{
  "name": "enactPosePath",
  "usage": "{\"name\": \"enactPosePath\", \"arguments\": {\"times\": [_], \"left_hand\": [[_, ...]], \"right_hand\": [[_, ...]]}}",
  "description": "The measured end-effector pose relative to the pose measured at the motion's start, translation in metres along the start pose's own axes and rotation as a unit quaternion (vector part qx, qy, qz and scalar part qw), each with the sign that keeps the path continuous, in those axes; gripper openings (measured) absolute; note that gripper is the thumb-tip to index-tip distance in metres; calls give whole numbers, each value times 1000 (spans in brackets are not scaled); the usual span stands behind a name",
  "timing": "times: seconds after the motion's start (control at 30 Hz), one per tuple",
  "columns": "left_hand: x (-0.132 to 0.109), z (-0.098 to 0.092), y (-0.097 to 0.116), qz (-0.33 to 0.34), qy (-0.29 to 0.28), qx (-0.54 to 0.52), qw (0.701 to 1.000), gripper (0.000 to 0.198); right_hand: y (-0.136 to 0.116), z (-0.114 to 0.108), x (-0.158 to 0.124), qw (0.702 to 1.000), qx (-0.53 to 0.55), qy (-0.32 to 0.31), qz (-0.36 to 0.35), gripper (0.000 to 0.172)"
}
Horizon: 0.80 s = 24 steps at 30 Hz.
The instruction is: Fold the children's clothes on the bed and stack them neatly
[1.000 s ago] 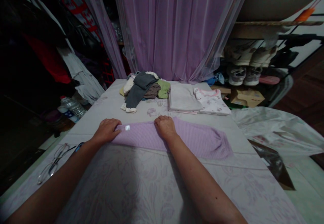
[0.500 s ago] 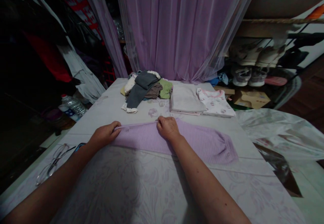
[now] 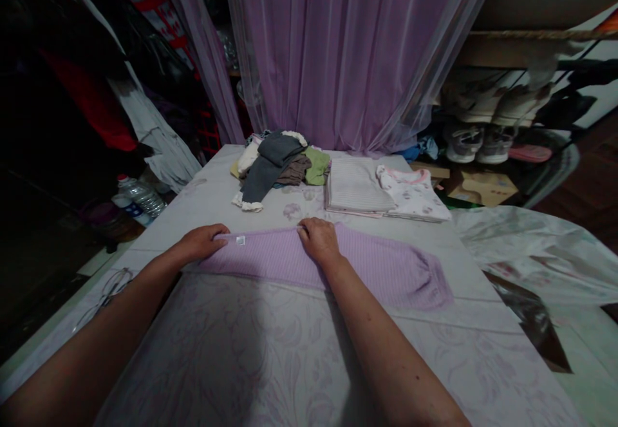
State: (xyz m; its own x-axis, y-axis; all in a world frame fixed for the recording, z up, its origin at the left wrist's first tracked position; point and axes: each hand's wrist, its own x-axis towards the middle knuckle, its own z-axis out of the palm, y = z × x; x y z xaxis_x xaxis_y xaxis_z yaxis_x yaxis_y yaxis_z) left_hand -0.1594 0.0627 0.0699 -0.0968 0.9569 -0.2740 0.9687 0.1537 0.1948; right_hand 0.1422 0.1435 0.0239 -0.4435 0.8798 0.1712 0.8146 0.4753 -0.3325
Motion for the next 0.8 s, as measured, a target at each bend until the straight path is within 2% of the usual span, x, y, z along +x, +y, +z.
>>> {"name": "enactPosePath", "arguments": {"times": [0.13,0.2,0.33,0.43,0.6,0.8], "left_hand": [[0,8,-8,12,63,-11,998,41],[-2,14,-10,17,94,-19,995,46],[-14,26,-11,-35,138,-56,988,55],[-25,32,-9,-89,144,-87,982,56],[-30,33,-3,-105,143,-82,981,51],[-30,30,-1,-126,153,-57,978,44]], "right_hand": [[-5,4,-17,998,-6,58,-23,36],[-12,6,-32,997,6,64,-40,38],[-28,10,-67,994,32,11,-100,40],[-37,11,-84,992,-10,-36,-120,45],[-43,10,-87,988,-65,-74,-121,50],[-51,11,-94,988,-69,-68,-121,55]]}}
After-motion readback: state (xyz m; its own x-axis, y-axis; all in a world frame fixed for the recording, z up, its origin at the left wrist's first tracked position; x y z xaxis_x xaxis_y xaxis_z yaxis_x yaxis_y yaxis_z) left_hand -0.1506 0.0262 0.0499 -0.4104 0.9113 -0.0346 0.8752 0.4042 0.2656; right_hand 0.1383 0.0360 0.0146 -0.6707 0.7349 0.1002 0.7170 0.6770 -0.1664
